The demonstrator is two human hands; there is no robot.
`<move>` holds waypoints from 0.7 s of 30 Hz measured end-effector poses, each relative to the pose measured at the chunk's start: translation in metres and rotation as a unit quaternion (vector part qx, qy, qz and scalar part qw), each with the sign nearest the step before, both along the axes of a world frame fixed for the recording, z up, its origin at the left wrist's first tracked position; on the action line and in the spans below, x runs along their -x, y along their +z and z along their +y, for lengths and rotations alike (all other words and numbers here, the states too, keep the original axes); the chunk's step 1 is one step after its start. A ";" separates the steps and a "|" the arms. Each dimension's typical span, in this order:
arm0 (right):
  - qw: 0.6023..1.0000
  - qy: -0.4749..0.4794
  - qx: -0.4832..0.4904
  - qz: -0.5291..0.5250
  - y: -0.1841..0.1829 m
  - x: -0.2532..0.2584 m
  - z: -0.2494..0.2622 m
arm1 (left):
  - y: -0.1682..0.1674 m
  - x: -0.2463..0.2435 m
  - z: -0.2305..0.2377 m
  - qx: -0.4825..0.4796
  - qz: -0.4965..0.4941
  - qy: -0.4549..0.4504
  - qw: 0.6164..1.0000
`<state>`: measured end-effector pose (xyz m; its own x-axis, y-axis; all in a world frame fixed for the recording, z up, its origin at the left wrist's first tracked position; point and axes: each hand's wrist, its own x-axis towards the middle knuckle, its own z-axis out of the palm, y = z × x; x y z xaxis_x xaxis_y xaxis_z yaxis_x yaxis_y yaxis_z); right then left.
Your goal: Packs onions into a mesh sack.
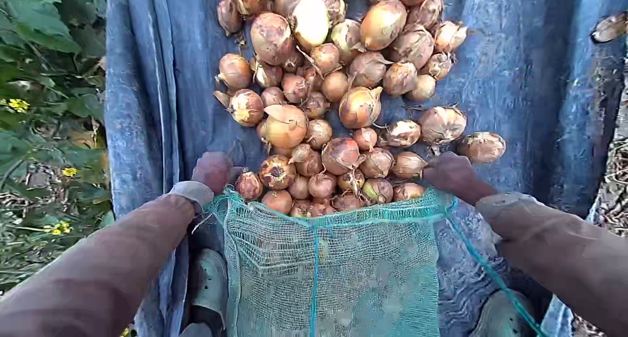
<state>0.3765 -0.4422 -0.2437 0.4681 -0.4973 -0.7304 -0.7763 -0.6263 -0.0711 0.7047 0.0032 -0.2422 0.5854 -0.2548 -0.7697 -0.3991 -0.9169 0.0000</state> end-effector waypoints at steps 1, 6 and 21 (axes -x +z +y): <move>1.000 0.009 0.026 -0.006 0.000 -0.020 -0.010 | 0.005 -0.014 -0.014 0.009 -0.023 0.011 1.000; 0.997 -0.020 0.049 -0.048 0.002 -0.070 -0.036 | -0.002 -0.064 -0.071 0.019 -0.070 0.080 0.994; 0.924 0.159 0.014 -0.347 0.036 -0.311 -0.040 | -0.009 -0.164 -0.141 0.367 -0.048 0.313 0.875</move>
